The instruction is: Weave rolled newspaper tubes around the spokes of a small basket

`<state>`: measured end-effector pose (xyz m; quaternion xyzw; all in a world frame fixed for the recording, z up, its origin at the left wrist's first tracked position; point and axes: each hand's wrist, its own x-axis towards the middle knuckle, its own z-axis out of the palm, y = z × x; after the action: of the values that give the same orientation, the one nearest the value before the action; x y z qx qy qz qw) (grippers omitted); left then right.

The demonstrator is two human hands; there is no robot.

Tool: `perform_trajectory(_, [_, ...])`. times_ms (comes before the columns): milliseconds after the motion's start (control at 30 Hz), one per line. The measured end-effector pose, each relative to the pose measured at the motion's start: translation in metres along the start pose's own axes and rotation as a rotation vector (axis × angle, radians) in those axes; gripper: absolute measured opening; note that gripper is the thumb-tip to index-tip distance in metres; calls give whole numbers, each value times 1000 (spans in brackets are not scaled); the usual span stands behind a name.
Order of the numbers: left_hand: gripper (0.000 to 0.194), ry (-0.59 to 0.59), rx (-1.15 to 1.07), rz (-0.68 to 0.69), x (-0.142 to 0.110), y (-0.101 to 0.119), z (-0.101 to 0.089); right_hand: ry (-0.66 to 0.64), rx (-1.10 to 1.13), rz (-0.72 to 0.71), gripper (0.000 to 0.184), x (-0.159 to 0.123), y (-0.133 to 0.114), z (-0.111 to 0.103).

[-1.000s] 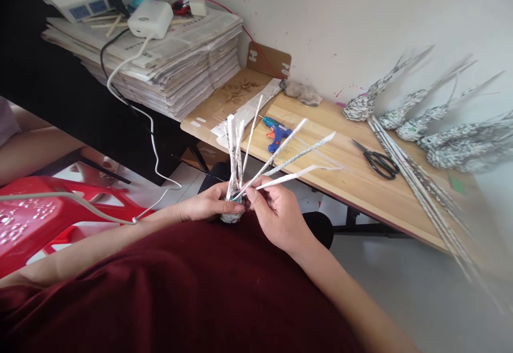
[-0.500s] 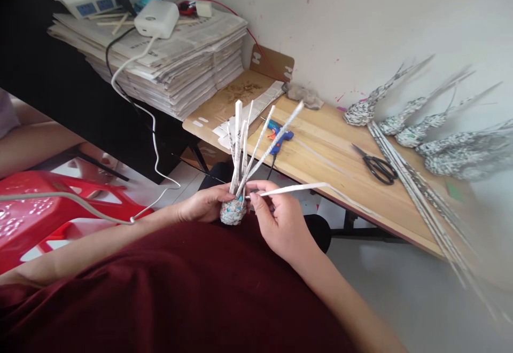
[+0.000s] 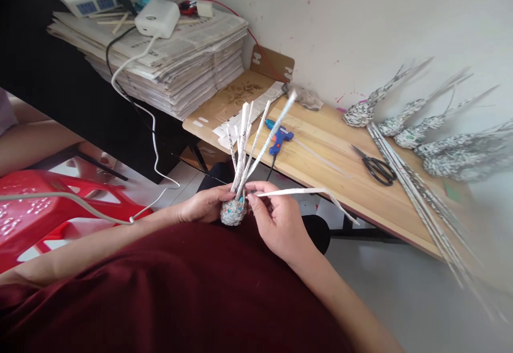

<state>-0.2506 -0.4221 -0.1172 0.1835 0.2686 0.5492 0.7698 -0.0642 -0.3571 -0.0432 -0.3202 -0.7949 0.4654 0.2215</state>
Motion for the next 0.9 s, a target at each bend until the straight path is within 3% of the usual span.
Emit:
perform_trajectory(133, [40, -13, 5, -7, 1, 0, 1, -48, 91, 11, 25, 1, 4, 1])
perform_trajectory(300, [37, -7, 42, -6, 0, 2, 6, -6, -25, -237, 19, 3, 2, 0])
perform_trajectory(400, [35, 31, 85, -12, 0, 2, 6, 25, -60, -274, 19, 1, -2, -6])
perform_trajectory(600, [38, -6, 179, -12, -3, 2, 6, 20, 175, -120, 24, 1, -3, -17])
perform_trajectory(767, [40, -102, 332, 24, -7, 9, 11, 29, 465, 23, 25, 7, 6, -10])
perform_trajectory(900, [39, -111, 396, 47, -8, 11, 13, 93, 601, 89, 31, 8, 13, -3])
